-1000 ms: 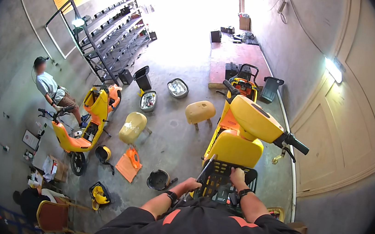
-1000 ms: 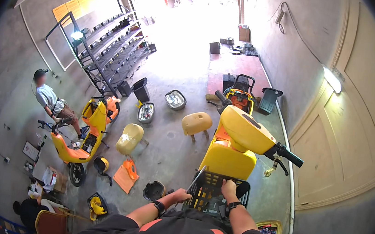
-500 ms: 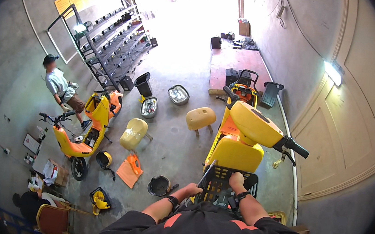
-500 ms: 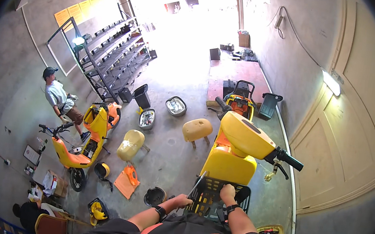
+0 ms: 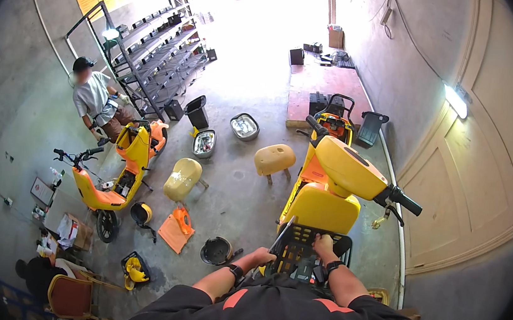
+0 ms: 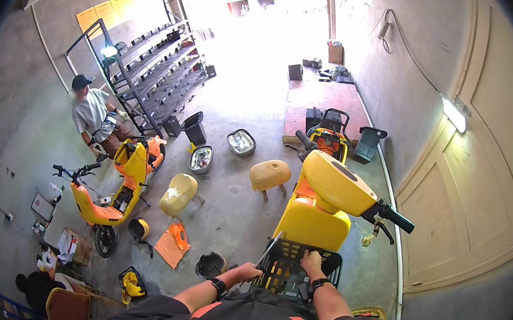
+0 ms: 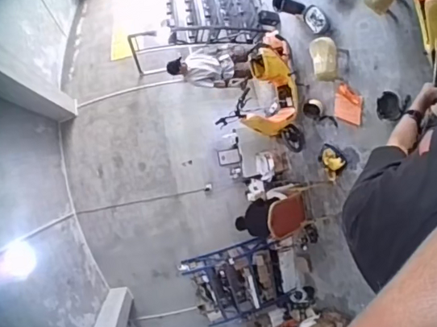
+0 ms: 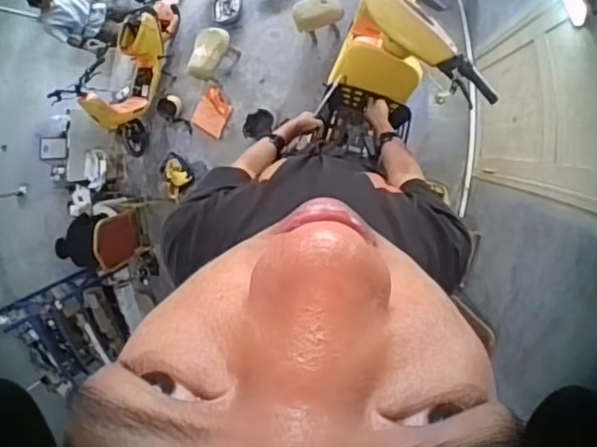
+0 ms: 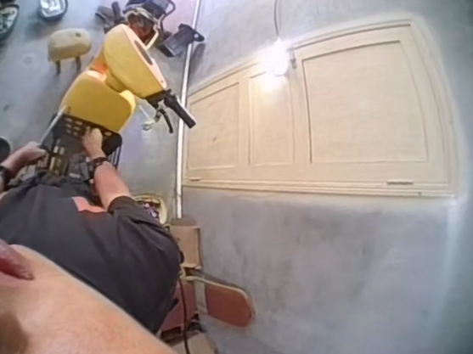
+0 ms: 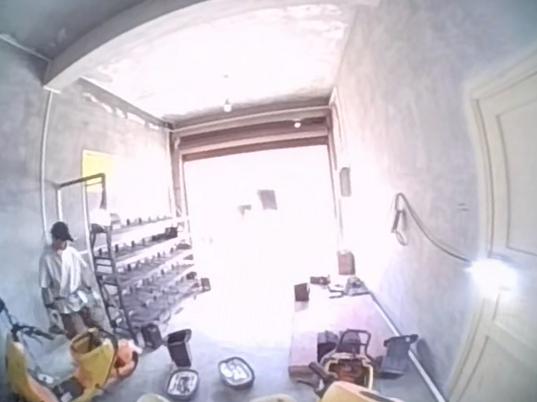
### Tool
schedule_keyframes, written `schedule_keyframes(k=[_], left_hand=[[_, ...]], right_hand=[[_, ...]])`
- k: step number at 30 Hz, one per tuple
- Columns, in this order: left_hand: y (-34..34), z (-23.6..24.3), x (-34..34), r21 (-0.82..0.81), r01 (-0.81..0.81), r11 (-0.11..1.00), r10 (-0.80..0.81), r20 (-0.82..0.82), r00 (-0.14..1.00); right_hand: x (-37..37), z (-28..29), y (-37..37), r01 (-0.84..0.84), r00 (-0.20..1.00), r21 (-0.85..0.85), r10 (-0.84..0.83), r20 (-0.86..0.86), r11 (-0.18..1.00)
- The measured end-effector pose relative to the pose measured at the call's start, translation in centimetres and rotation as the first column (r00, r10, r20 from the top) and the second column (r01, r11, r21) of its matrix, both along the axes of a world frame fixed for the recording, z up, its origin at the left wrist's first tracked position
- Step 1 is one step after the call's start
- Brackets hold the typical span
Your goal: Repairing a yellow electric scooter by installing a front basket and securing reflectors using a drill and screwdriver.
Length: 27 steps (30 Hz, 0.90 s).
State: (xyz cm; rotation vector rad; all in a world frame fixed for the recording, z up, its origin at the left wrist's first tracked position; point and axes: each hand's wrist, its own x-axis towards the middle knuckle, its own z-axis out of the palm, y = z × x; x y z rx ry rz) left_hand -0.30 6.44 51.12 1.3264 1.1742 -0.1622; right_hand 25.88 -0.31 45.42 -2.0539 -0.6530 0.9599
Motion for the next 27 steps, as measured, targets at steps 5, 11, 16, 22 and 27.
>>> schedule_keyframes(k=[5,11,16,22,27], left_hand=[[0.1,-0.3,-0.1,0.004,0.007,1.000,-0.007,-0.009,1.000],[-0.1,0.6,-0.3,0.016,0.008,1.000,-0.008,-0.014,1.000],[0.2,-0.3,-0.4,-0.021,0.031,0.999,-0.031,0.019,0.999],[0.9,1.1,-2.2,-0.021,-0.197,0.980,0.198,0.129,0.972],[3.9,8.3,-1.5,-0.194,-0.383,0.903,0.429,0.384,0.817]], right_hand=[[0.0,0.2,-0.1,-0.132,0.894,-0.171,0.192,0.405,0.976],[-1.1,0.3,0.2,0.037,0.988,-0.035,-0.032,0.149,0.999],[-1.1,-3.1,0.6,0.279,0.935,0.119,-0.241,-0.262,0.953],[0.5,4.5,-0.7,-0.213,0.961,-0.199,0.168,-0.220,0.957],[1.5,10.3,-2.3,-0.426,0.872,0.001,0.411,-0.267,0.905]])
